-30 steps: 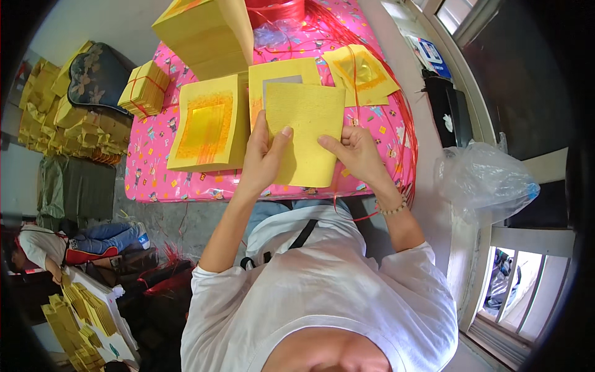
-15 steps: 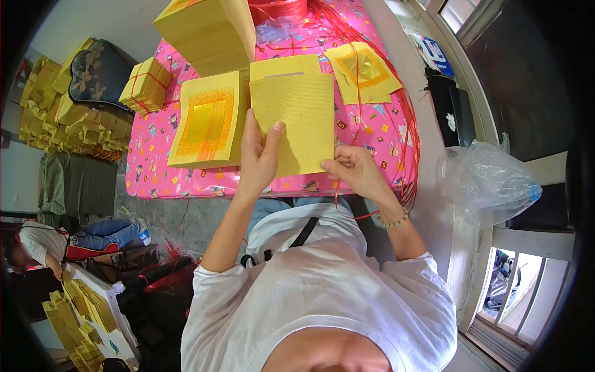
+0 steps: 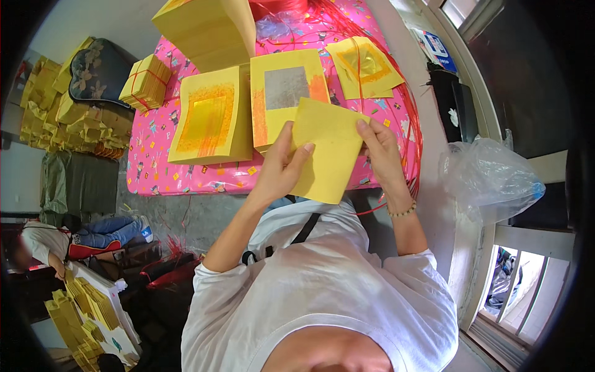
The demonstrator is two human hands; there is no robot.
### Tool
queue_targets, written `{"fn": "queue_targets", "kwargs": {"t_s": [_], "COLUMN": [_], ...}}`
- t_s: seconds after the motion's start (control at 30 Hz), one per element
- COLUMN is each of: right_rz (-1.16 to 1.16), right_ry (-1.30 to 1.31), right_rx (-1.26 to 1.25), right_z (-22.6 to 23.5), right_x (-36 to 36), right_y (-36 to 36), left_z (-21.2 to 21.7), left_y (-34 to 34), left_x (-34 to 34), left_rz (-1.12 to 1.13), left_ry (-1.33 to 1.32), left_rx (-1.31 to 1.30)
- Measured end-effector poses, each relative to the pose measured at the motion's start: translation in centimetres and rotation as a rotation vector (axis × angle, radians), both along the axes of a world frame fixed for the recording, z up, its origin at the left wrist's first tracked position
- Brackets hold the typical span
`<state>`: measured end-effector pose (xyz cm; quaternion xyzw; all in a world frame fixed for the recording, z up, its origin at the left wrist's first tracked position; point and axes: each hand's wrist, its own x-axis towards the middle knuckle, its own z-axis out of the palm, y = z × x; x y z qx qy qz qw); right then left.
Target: Stacking and tying bundles of joss paper with red string.
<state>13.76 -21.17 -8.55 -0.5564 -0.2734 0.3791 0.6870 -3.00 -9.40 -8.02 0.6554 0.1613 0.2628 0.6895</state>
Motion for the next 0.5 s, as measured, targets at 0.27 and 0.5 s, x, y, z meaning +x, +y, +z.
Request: {"fn": "queue_targets", "kwargs": {"t_s": [0.27, 0.5], "right_rz": [-0.169, -0.329], "right_ry": [-0.078, -0.066], "right_rx": [0.024, -0.032], "right_z": [-1.4, -4.6], "right_x": [0.9, 8.1], "right_y": [-1.0, -1.0], "left_z": [-2.0, 1.7], "left_y": [0.0, 4.2], "left_x": [2.2, -0.5], "left_rz": [-0.007, 0.249], "left_ry": [-0.042, 0.176], "left_rx": [0.082, 0.560]}}
